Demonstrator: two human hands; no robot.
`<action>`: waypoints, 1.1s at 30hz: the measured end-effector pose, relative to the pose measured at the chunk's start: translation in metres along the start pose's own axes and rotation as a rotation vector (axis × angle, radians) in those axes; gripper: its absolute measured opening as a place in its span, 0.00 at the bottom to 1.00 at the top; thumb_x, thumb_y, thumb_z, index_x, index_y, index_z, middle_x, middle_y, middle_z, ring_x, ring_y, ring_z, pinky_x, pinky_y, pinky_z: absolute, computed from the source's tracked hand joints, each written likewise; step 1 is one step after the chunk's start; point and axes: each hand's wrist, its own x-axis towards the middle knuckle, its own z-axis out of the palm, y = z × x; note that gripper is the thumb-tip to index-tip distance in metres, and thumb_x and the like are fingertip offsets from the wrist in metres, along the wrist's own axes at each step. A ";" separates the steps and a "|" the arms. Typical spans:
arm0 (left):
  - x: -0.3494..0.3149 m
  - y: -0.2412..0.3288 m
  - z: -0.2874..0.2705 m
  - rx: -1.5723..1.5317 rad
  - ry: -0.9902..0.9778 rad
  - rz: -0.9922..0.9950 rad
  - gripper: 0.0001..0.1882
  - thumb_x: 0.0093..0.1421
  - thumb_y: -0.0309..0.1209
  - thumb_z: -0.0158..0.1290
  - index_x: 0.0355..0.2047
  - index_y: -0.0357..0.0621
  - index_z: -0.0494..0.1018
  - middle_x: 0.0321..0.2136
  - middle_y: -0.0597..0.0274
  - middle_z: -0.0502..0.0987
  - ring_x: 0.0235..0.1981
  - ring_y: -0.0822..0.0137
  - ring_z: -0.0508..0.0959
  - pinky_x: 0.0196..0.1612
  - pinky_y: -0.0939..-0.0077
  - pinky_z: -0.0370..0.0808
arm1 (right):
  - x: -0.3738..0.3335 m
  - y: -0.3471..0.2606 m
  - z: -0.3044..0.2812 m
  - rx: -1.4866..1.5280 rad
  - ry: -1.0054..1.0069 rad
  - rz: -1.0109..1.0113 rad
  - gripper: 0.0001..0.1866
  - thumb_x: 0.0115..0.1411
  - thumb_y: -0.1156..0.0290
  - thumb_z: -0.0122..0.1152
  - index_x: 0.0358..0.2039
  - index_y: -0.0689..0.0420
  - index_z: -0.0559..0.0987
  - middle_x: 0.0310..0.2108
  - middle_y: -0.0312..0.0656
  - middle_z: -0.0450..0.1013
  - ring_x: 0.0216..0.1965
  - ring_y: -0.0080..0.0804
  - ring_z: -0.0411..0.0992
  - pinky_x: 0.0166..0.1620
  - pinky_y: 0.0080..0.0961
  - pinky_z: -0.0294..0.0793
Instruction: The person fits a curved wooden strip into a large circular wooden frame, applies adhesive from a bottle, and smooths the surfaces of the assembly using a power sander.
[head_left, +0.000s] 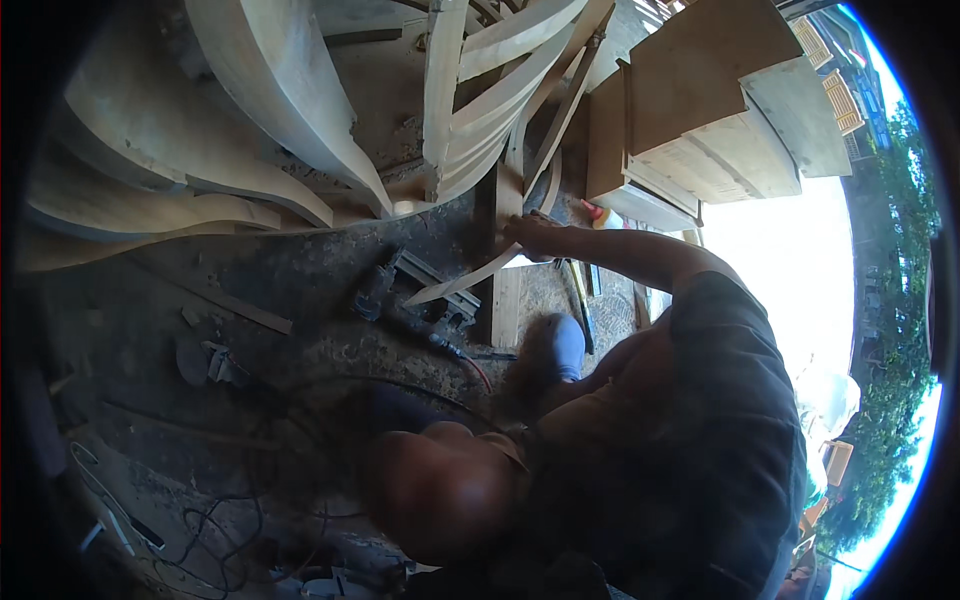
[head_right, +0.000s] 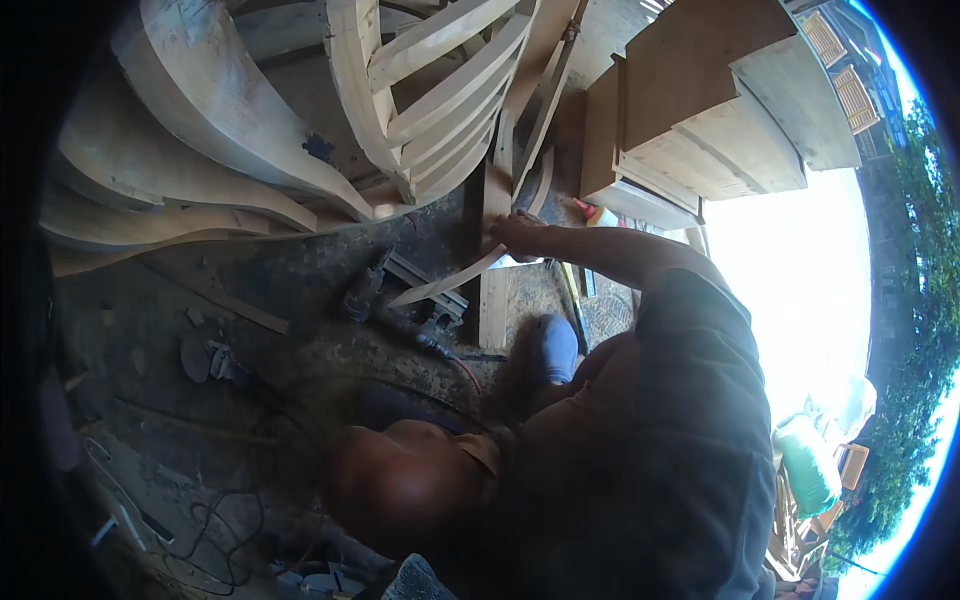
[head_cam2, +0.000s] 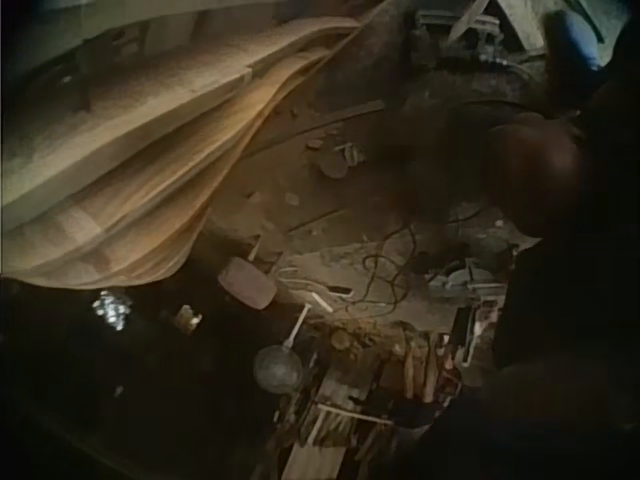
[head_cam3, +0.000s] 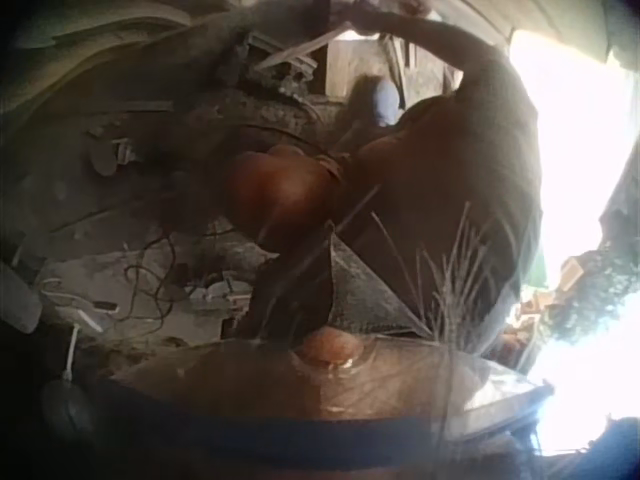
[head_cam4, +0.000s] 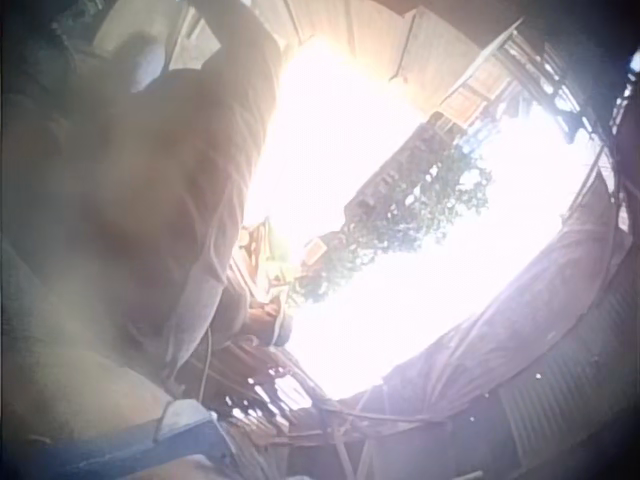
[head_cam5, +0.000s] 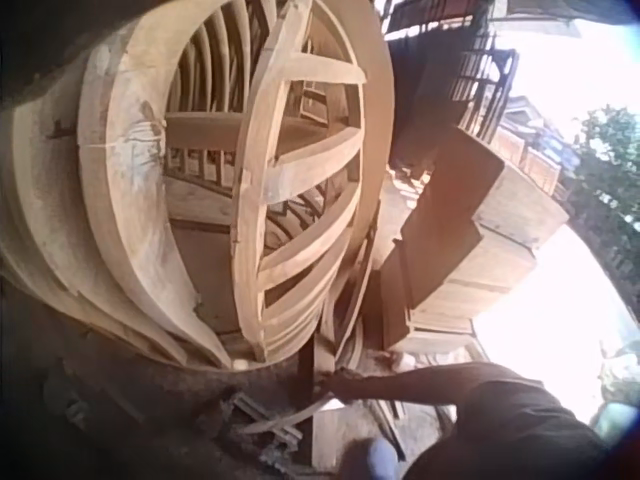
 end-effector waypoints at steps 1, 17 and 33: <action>0.001 0.000 -0.001 0.001 0.002 -0.005 0.21 0.63 0.32 0.54 0.53 0.36 0.66 0.47 0.50 0.71 0.50 0.56 0.71 0.55 0.67 0.68 | -0.001 0.000 0.000 0.008 0.000 0.010 0.26 0.52 0.70 0.65 0.54 0.48 0.75 0.50 0.47 0.69 0.53 0.48 0.72 0.56 0.45 0.67; -0.005 -0.010 -0.025 0.002 0.019 -0.040 0.20 0.62 0.31 0.55 0.51 0.36 0.66 0.44 0.52 0.72 0.46 0.59 0.72 0.51 0.68 0.70 | -0.007 -0.007 -0.001 0.035 -0.103 0.031 0.34 0.57 0.70 0.64 0.64 0.50 0.65 0.56 0.51 0.66 0.59 0.50 0.68 0.59 0.46 0.66; -0.007 -0.018 -0.050 -0.031 0.063 -0.059 0.18 0.62 0.30 0.56 0.49 0.35 0.67 0.41 0.55 0.73 0.43 0.62 0.74 0.48 0.70 0.72 | 0.007 0.007 0.024 -0.066 -0.118 0.047 0.48 0.43 0.76 0.67 0.67 0.40 0.63 0.56 0.49 0.67 0.53 0.49 0.73 0.52 0.44 0.72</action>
